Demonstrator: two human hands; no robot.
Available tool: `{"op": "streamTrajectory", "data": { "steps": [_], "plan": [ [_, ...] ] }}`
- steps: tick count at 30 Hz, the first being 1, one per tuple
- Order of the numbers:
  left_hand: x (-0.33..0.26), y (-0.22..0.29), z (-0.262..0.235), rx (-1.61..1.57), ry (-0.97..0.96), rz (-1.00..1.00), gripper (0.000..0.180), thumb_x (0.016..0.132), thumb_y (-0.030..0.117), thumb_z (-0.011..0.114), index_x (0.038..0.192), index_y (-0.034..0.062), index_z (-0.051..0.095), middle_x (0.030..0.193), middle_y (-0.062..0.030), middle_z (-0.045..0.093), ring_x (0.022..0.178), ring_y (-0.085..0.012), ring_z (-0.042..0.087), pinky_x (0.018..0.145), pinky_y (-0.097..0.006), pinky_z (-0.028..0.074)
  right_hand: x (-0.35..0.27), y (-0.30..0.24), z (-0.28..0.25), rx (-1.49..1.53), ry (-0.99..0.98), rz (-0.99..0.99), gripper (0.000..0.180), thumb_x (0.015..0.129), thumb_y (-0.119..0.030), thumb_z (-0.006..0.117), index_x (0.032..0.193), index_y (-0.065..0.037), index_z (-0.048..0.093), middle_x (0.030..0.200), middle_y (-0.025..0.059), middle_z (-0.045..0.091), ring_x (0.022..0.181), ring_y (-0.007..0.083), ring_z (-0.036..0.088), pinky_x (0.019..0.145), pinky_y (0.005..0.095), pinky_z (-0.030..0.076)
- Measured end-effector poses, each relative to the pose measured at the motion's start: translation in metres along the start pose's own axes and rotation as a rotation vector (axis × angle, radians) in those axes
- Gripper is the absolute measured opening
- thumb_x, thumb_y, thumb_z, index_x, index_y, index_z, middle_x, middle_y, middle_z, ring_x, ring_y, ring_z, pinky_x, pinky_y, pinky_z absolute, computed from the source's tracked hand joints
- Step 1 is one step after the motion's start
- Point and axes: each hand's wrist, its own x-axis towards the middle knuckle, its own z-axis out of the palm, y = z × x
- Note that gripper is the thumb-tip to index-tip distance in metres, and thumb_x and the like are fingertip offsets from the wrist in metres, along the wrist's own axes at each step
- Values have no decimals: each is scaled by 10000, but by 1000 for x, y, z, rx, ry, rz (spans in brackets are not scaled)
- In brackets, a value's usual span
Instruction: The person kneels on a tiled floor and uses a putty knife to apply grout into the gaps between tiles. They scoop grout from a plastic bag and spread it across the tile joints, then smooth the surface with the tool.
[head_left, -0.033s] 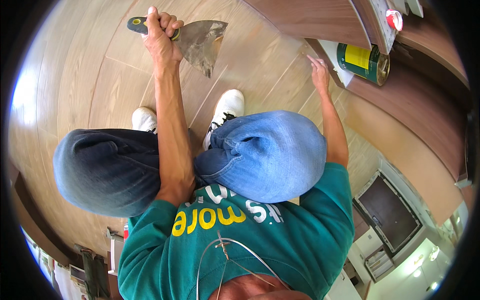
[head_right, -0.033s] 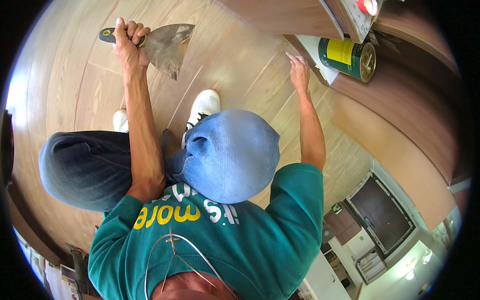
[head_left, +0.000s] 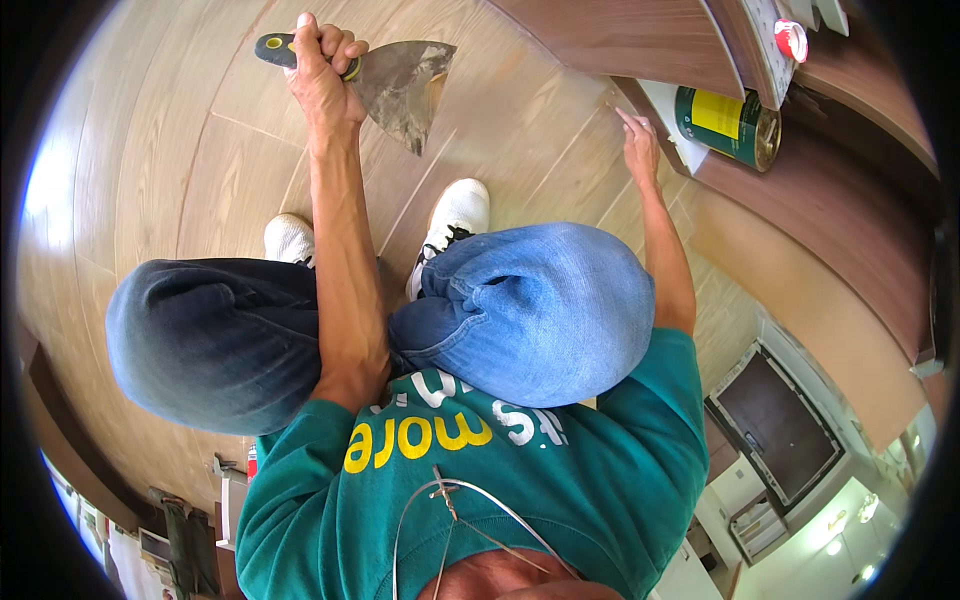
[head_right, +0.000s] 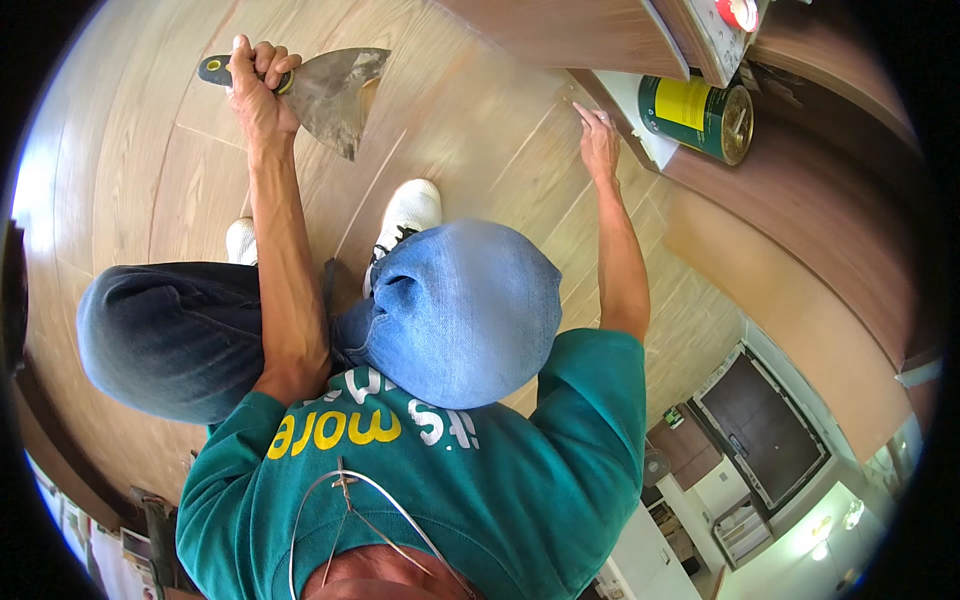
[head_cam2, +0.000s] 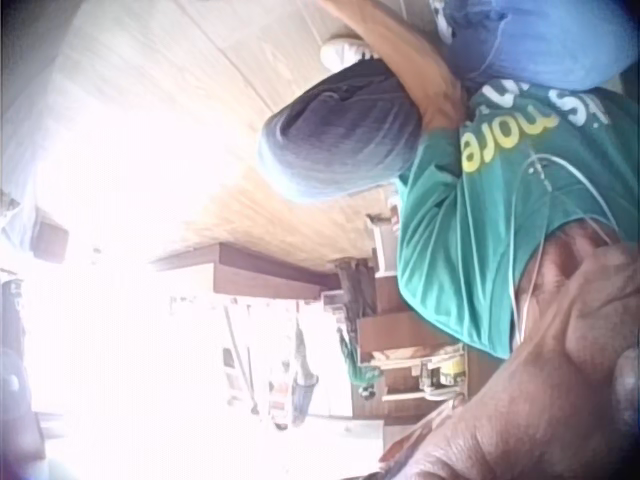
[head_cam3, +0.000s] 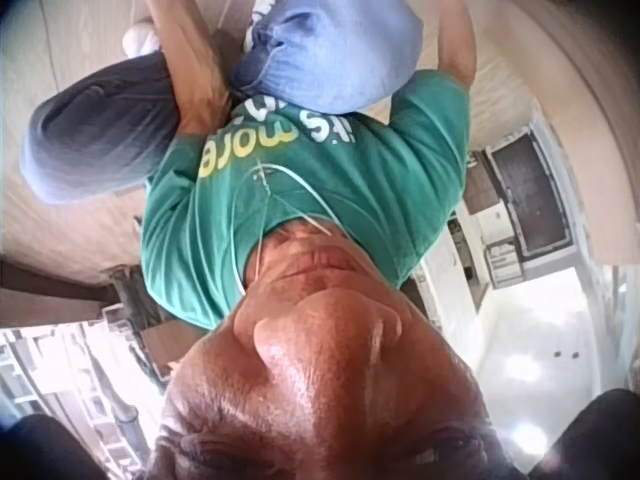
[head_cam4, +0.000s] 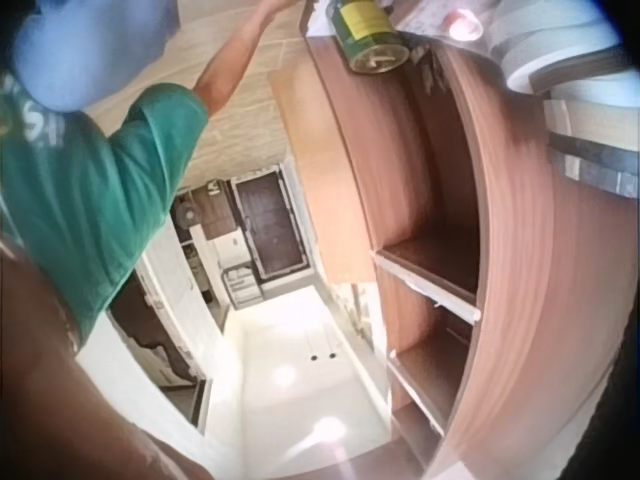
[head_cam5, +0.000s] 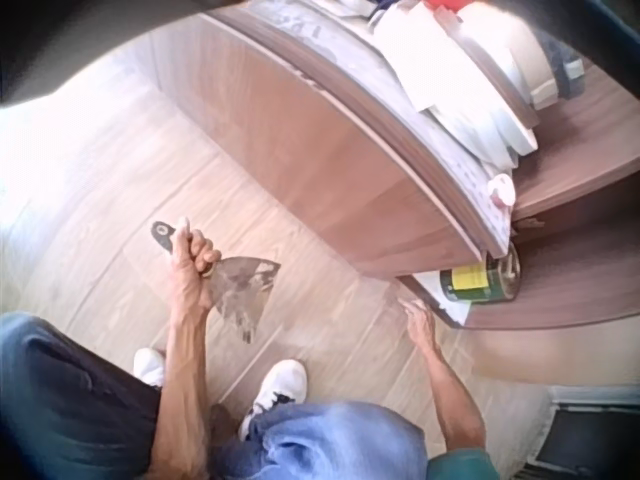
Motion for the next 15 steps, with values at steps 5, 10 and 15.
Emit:
{"op": "streamTrajectory", "data": {
  "steps": [5, 10, 15],
  "plan": [
    [6, 2, 3, -53, 8, -3, 315, 1033, 235, 624, 804, 119, 441, 663, 32, 380, 560, -70, 342, 580, -246, 451, -11, -23, 27, -110, 64, 60, 492, 931, -21, 578, 1330, -291, 676, 1180, 73, 658, 1072, 322, 618, 934, 433, 496],
    [7, 2, -4, -48, 11, 4, 300, 1029, 245, 633, 819, 115, 462, 668, 28, 388, 564, -72, 351, 584, -245, 455, -13, -5, 3, -13, -56, -24, 529, 907, 8, 566, 1334, -285, 675, 1187, 72, 661, 1086, 315, 619, 933, 422, 504],
    [1, 0, 2, -43, -10, -35, 295, 1026, 247, 636, 823, 116, 467, 669, 27, 386, 561, -75, 347, 589, -242, 463, 0, -25, 11, 32, 25, 175, 546, 915, -4, 558, 1370, -293, 647, 1216, 74, 651, 1125, 311, 611, 963, 432, 499]
  ]
}}
